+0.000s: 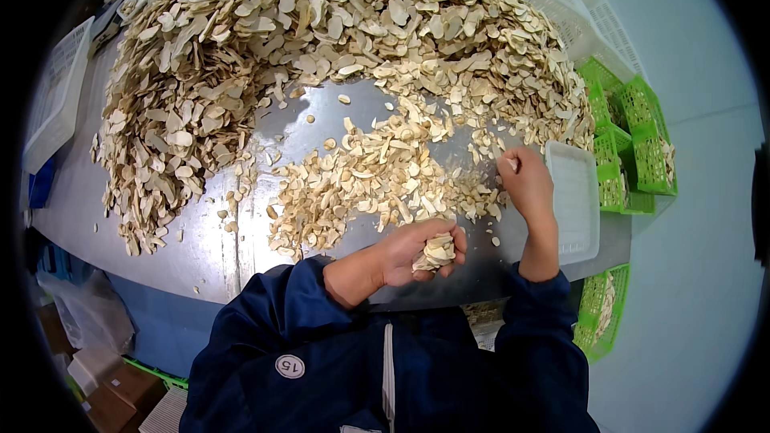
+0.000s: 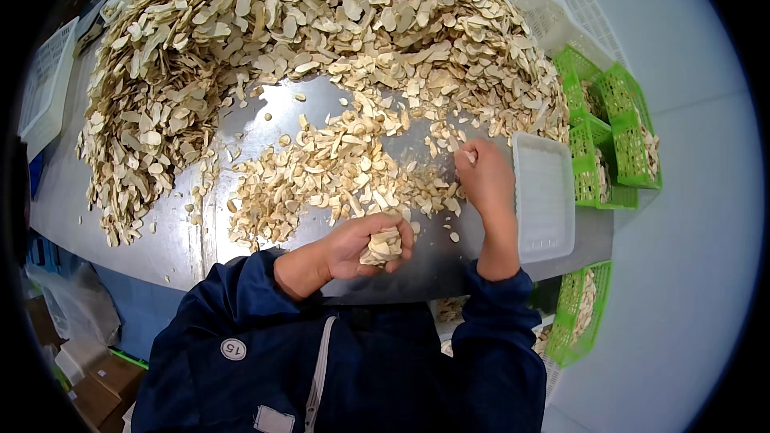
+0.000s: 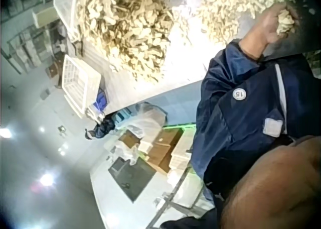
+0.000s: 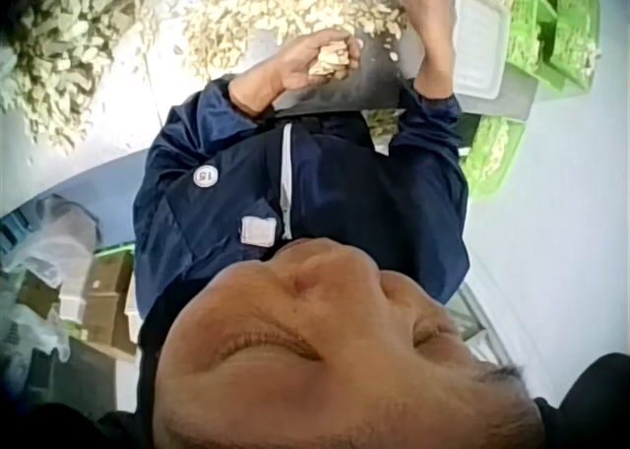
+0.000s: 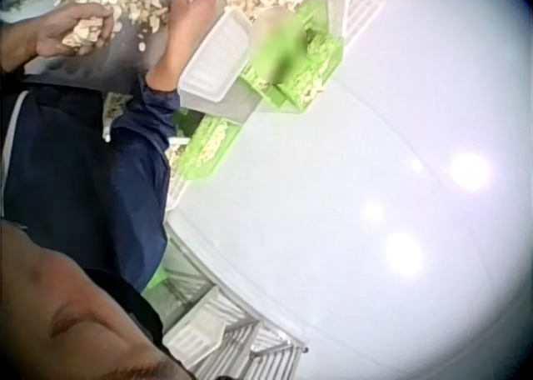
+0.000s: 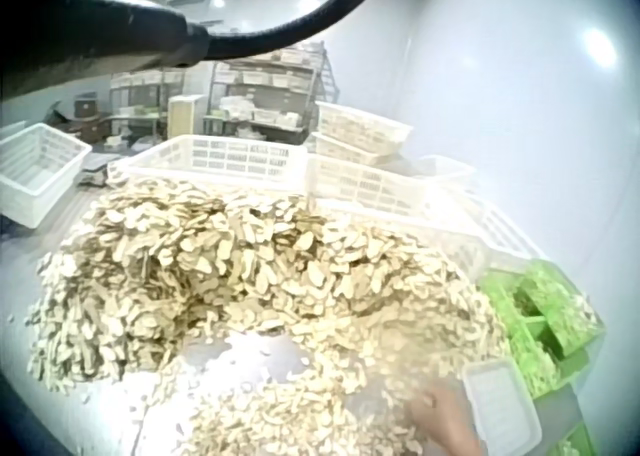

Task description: The person picks through a pile of thin, light-colored herbal slices on a metal tabletop by hand, selecting specific pieces and placing them into a small plastic tray or into larger white bins nearby.

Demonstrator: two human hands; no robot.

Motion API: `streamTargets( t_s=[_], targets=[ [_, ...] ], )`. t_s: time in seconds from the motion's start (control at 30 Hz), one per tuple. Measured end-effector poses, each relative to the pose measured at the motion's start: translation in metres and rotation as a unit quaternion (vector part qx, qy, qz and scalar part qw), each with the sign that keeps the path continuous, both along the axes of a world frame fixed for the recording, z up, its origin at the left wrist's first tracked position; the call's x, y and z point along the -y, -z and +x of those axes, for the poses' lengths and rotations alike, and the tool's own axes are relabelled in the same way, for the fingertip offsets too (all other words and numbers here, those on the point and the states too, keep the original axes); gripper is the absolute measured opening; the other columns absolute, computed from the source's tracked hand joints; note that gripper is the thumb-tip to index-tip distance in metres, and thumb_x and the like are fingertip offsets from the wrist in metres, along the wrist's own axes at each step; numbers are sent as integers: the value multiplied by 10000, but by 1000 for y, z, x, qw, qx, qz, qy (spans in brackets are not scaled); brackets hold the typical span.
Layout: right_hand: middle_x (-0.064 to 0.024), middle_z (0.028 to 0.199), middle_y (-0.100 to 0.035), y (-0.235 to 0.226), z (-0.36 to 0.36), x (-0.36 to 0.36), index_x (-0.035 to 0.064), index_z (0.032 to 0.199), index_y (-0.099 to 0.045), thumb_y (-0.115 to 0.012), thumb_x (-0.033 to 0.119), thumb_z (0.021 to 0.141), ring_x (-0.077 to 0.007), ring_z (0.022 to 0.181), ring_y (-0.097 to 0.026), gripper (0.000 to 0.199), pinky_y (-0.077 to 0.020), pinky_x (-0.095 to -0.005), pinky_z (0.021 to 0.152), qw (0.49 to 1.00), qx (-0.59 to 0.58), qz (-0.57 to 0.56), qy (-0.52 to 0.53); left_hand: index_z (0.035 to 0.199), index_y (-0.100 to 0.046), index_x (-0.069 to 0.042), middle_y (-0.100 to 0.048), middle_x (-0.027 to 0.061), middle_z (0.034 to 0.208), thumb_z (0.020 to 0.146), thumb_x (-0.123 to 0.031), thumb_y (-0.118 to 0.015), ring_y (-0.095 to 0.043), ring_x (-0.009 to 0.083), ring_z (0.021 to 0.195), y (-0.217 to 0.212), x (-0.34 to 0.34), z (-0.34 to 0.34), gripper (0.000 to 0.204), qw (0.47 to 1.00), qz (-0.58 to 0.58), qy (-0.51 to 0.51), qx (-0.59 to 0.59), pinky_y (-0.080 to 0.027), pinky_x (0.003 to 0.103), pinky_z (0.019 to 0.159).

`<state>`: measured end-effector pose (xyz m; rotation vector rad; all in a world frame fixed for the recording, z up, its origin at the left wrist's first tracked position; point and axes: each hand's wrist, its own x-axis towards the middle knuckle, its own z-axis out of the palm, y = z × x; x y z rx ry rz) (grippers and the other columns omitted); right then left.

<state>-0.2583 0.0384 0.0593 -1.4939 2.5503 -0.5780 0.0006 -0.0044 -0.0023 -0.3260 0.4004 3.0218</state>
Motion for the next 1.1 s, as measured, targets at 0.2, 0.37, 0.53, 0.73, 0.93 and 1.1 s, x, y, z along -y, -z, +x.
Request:
streamTargets(
  t_s=[0.2,0.37,0.53,0.73,0.93,1.1],
  targets=[
    [-24,956,-709,-45,31,-29,27,1159,-733,-746,139,976,-104,838,-634,216,-514,-260,730,901,421,-35,-99,1213,-661,6,-724,161,1057,1141,-459,-386,-721,233,740,-16,4,1,545,999,15,-36,35,-464,244,336],
    [-131,1028,-745,-20,18,-40,35,1181,-744,-722,166,976,-246,879,-699,244,-551,-361,791,992,116,-43,-23,1150,-665,-7,-715,147,1010,1132,-437,-420,-705,218,732,-5,2,-1,496,999,7,-30,26,-459,244,335],
    [-141,1030,-744,10,33,-32,62,1132,-765,-703,181,966,-342,920,-706,214,-551,-419,798,990,-22,-64,-124,1057,-662,19,-683,155,962,1124,-393,-451,-650,194,669,-1,0,0,468,1000,16,-1,17,-411,226,313],
    [-122,1017,-735,-16,42,-41,70,1092,-765,-721,187,959,-319,937,-700,182,-553,-410,841,1000,28,-8,10,1034,-647,30,-657,182,956,1117,-356,-481,-628,181,638,-6,-3,4,429,999,-20,31,28,-367,205,297],
    [-121,1017,-715,11,54,-41,73,1076,-742,-732,181,930,-346,999,-671,182,-536,-427,855,991,10,-73,-112,1023,-639,15,-661,180,973,1115,-353,-495,-635,176,652,-14,-4,4,405,996,-73,57,16,-353,203,300],
    [-101,981,-718,2,44,-49,56,1094,-717,-722,163,969,-263,885,-685,165,-539,-372,802,990,126,-60,-37,1015,-641,7,-660,179,974,1114,-348,-497,-635,176,652,-13,-3,4,396,995,-71,55,31,-352,202,301]
  ],
)
